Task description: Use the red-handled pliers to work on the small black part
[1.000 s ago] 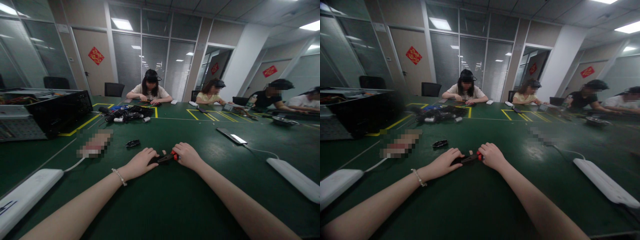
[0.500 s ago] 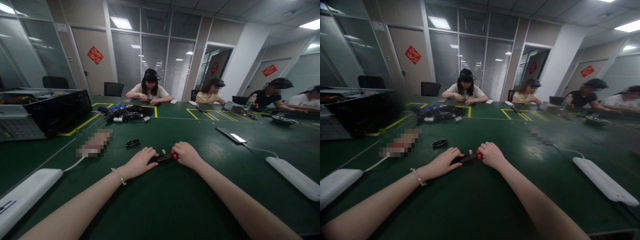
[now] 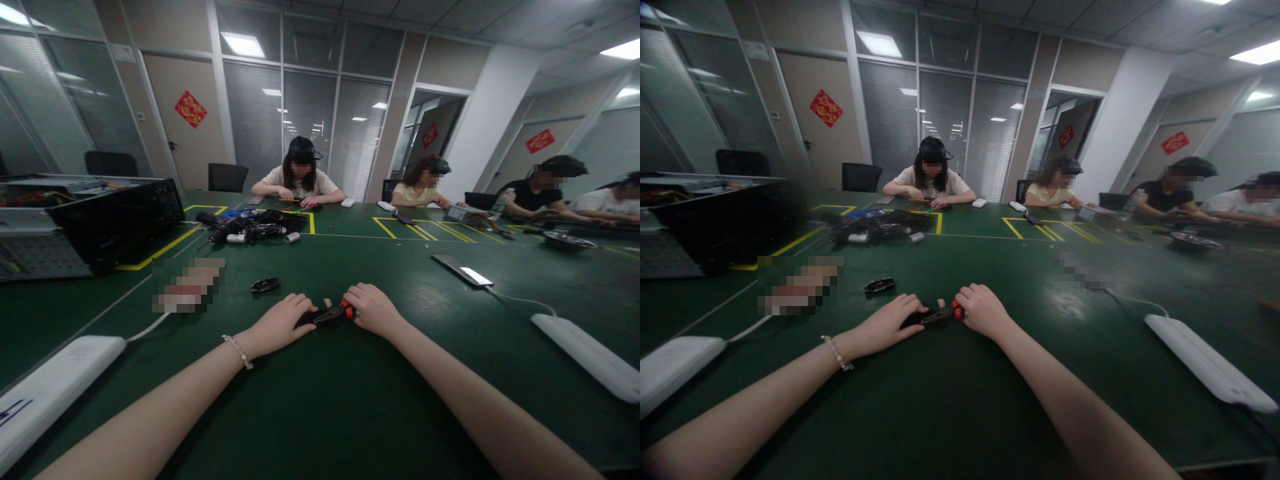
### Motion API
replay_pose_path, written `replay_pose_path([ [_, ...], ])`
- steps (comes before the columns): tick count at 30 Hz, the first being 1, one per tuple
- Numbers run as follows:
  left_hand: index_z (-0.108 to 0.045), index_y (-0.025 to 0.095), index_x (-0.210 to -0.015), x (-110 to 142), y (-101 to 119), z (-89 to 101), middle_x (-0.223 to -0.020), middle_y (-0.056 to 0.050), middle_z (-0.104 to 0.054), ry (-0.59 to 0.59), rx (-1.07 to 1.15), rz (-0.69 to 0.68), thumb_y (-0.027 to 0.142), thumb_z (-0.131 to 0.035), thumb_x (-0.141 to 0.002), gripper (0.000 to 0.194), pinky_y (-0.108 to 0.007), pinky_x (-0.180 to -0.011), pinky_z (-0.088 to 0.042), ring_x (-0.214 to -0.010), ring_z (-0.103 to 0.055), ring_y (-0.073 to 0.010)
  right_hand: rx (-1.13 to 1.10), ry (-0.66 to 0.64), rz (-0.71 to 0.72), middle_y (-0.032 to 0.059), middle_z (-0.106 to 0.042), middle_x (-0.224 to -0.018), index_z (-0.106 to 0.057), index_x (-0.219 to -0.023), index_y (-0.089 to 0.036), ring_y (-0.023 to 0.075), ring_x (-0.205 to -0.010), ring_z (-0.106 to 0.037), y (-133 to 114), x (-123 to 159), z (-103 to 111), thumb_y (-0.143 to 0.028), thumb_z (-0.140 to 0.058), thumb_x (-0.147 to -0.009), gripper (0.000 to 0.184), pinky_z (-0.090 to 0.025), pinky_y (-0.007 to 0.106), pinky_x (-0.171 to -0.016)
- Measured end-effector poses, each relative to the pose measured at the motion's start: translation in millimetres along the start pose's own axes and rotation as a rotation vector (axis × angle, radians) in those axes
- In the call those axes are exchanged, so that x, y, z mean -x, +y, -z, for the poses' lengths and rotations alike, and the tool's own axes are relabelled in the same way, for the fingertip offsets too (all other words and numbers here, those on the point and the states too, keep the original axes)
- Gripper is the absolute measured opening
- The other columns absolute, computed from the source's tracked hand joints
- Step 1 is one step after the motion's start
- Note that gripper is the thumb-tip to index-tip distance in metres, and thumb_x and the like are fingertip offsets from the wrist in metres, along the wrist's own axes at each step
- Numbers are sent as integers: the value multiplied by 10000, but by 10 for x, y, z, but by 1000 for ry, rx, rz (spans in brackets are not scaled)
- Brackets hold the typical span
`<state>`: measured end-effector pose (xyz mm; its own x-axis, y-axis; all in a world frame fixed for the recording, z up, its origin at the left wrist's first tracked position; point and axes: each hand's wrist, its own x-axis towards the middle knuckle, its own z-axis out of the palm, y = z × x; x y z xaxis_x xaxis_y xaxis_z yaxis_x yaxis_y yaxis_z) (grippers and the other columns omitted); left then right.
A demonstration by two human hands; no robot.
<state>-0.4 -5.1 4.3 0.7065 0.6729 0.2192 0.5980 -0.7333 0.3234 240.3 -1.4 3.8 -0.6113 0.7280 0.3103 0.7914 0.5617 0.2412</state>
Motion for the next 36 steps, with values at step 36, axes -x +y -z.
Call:
replay_pose_path([
  [36,-471,212,-1009,1,-13,-2,-997,-28,-493,7,6,-10,316,-511,-820,220,-300,-762,-397,-913,-463,-191,-11,14,2,54,-555,-851,-559,-880,-153,163,-757,-454,43,22,-53,-135,-539,-653,229,-340,273,-685],
])
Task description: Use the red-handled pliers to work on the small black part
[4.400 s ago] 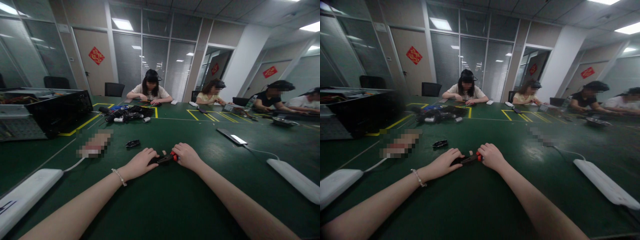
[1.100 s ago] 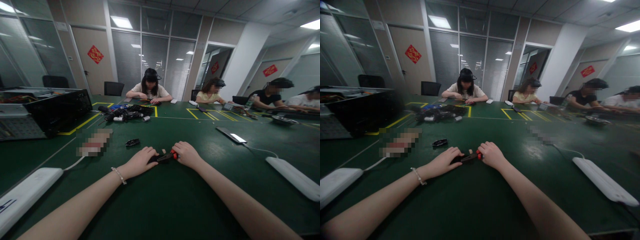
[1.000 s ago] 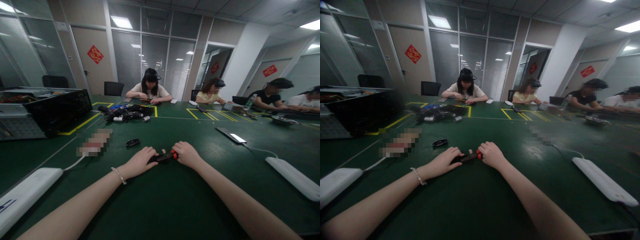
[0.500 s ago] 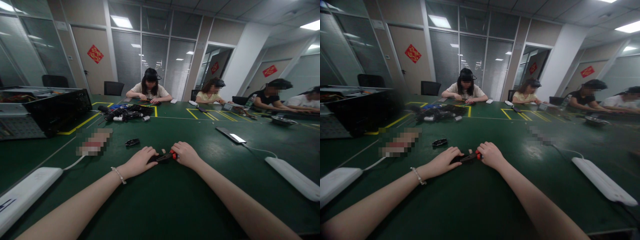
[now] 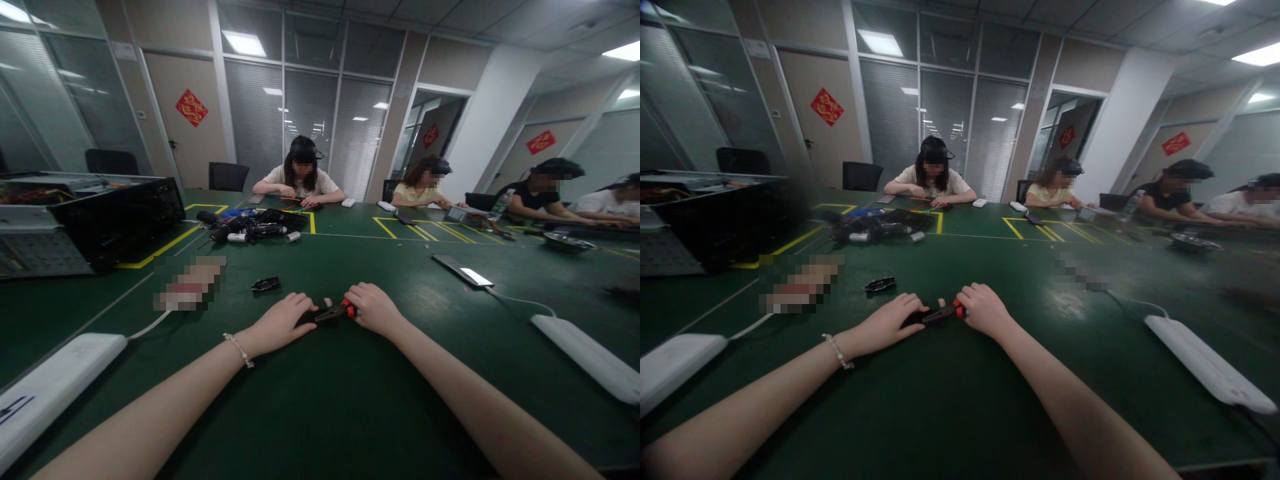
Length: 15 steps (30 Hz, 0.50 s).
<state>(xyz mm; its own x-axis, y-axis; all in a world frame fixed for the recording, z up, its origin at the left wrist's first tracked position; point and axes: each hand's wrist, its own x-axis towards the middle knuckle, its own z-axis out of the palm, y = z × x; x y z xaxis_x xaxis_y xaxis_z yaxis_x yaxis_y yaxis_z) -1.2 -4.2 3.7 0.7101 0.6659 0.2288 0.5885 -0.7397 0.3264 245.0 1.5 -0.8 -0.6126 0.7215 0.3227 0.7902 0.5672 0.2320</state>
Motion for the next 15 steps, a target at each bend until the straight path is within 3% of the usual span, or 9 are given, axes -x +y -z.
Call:
replay_pose_path([
  [15,-482,209,-1006,-6,-35,-26,-991,-31,-501,-2,8,-6,328,-509,-820,223,-302,-761,-396,-908,-467,-190,11,-3,0,52,-557,-852,-560,-872,-153,162,-751,-453,-9,-10,10,-136,-537,-647,228,-339,270,-675],
])
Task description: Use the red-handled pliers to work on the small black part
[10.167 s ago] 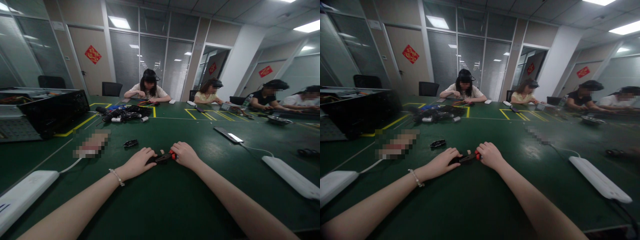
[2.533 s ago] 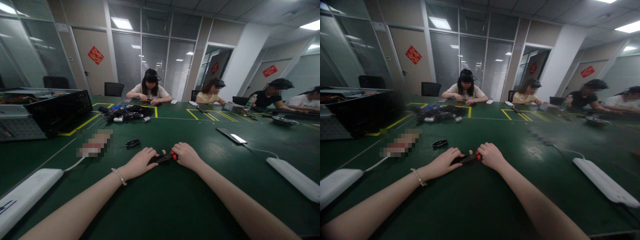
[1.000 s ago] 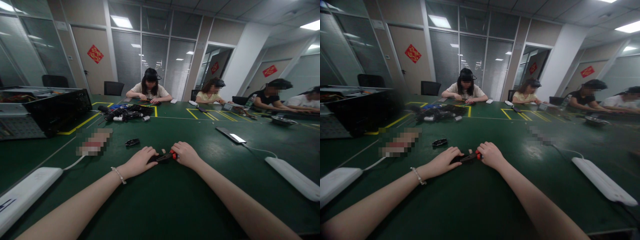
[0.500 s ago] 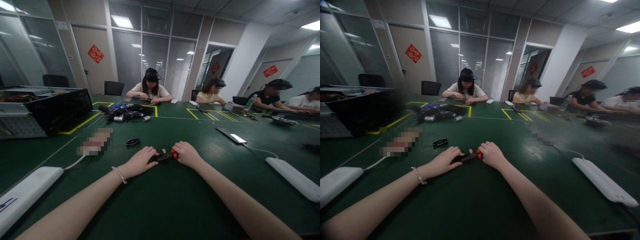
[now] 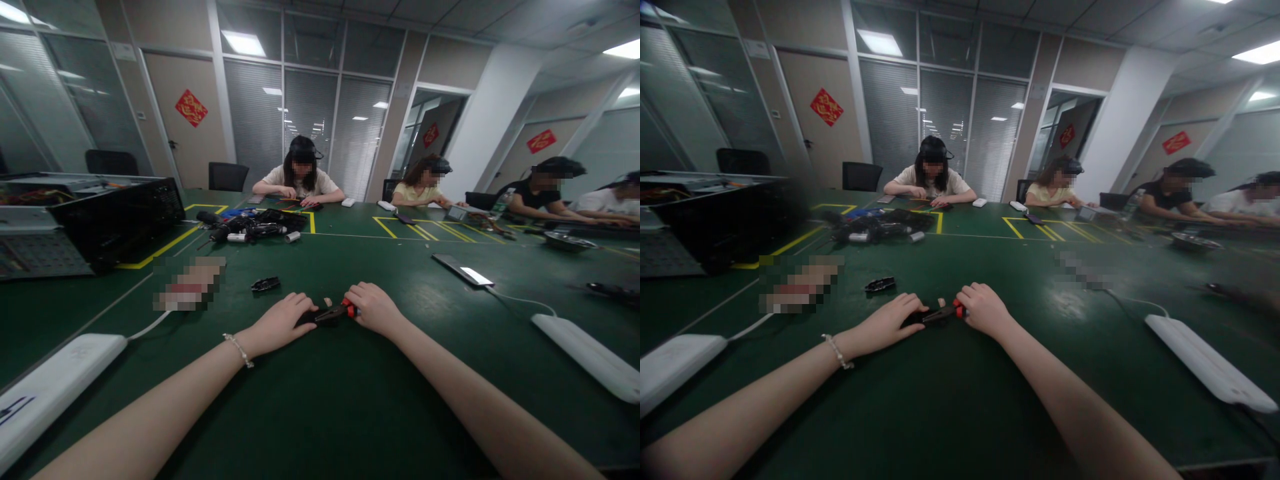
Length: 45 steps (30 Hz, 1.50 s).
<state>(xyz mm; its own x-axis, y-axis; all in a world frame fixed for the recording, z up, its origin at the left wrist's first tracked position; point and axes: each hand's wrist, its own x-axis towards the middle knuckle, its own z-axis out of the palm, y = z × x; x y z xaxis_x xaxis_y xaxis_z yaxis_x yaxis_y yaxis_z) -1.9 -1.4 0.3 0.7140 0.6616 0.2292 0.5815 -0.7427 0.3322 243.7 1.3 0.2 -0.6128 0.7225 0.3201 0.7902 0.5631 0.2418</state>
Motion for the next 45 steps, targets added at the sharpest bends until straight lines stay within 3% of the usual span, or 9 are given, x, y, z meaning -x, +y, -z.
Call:
replay_pose_path([
  [45,-476,211,-1005,2,35,23,-986,-34,-480,-24,-15,19,312,-505,-821,212,-308,-764,-403,-899,-471,-193,10,-18,3,66,-558,-847,-568,-871,-149,165,-744,-456,-3,-5,23,-134,-526,-654,222,-342,272,-676],
])
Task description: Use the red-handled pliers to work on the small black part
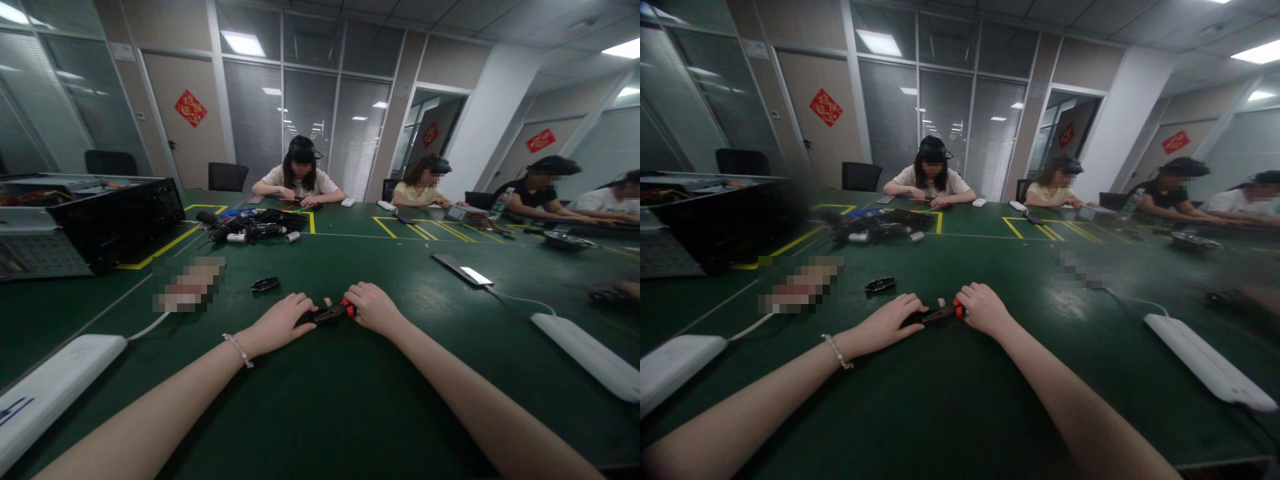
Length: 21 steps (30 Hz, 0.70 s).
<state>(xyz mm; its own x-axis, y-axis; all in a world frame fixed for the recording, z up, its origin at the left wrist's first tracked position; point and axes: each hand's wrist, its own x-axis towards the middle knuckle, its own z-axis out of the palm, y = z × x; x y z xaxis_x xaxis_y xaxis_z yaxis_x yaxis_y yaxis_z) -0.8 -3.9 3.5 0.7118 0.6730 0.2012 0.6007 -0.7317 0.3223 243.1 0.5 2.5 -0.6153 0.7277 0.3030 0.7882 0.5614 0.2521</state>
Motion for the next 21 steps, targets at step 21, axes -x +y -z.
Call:
replay_pose_path([
  [21,-480,214,-1015,3,22,22,-999,-36,-480,-12,19,15,316,-495,-827,215,-310,-776,-399,-906,-480,-191,-15,7,9,59,-563,-854,-565,-871,-155,169,-767,-459,-28,-7,-9,-141,-534,-654,220,-338,272,-680],
])
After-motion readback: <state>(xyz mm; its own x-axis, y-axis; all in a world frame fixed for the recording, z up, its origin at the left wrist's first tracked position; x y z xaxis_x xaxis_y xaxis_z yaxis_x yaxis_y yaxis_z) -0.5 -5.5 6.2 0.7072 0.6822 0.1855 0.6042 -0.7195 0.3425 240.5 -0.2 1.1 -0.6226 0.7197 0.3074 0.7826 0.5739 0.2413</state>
